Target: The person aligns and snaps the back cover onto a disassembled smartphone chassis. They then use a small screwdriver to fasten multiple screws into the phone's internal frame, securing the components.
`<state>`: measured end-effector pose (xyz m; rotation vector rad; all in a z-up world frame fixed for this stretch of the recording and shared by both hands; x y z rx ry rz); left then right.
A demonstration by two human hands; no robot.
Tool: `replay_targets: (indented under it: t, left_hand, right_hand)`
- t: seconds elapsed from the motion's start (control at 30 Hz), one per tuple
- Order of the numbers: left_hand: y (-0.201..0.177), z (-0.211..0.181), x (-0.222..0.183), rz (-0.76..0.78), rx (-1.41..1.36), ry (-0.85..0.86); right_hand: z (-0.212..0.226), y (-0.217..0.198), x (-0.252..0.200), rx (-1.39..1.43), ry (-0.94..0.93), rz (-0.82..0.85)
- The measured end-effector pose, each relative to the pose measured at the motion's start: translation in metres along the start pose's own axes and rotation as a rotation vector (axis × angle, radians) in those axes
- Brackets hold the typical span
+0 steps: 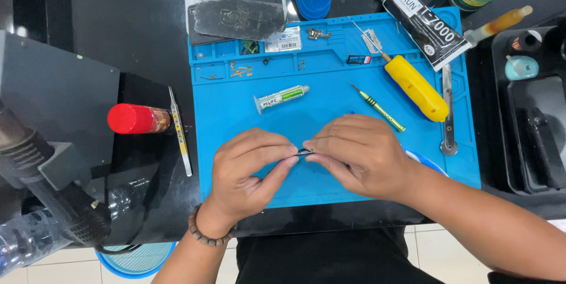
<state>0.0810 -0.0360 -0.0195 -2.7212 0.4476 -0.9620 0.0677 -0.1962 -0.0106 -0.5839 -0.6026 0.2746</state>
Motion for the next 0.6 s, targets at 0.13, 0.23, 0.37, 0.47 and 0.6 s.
replay_targets:
  t: [0.13,0.23,0.37,0.47,0.6]
  left_hand:
    - [0.0,0.003,0.0,-0.005,-0.008,-0.01]
    - [-0.001,0.005,-0.001,-0.022,-0.005,-0.024]
    - [0.0,0.004,-0.001,-0.026,-0.001,-0.008]
    - [-0.001,0.005,-0.002,-0.017,0.001,-0.004]
    - [-0.002,0.005,-0.002,-0.033,0.007,0.001]
  right_hand:
    - [-0.003,-0.003,0.0,0.023,0.042,0.037]
    - [-0.009,-0.002,-0.004,0.067,0.068,0.038]
    - [-0.009,0.001,-0.007,0.038,0.026,-0.026]
    - [-0.008,-0.004,-0.004,0.074,0.071,-0.012]
    - [-0.012,-0.011,-0.006,0.132,0.142,-0.004]
Point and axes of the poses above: each hand's wrist, its own x-axis towards the middle knuckle, its own y-axis out of the palm, z = x × y, the point moved 5 cm from there along x, towards the middle knuckle, and after that the axes turned 2 degrees about y, right-handed, at the moved point
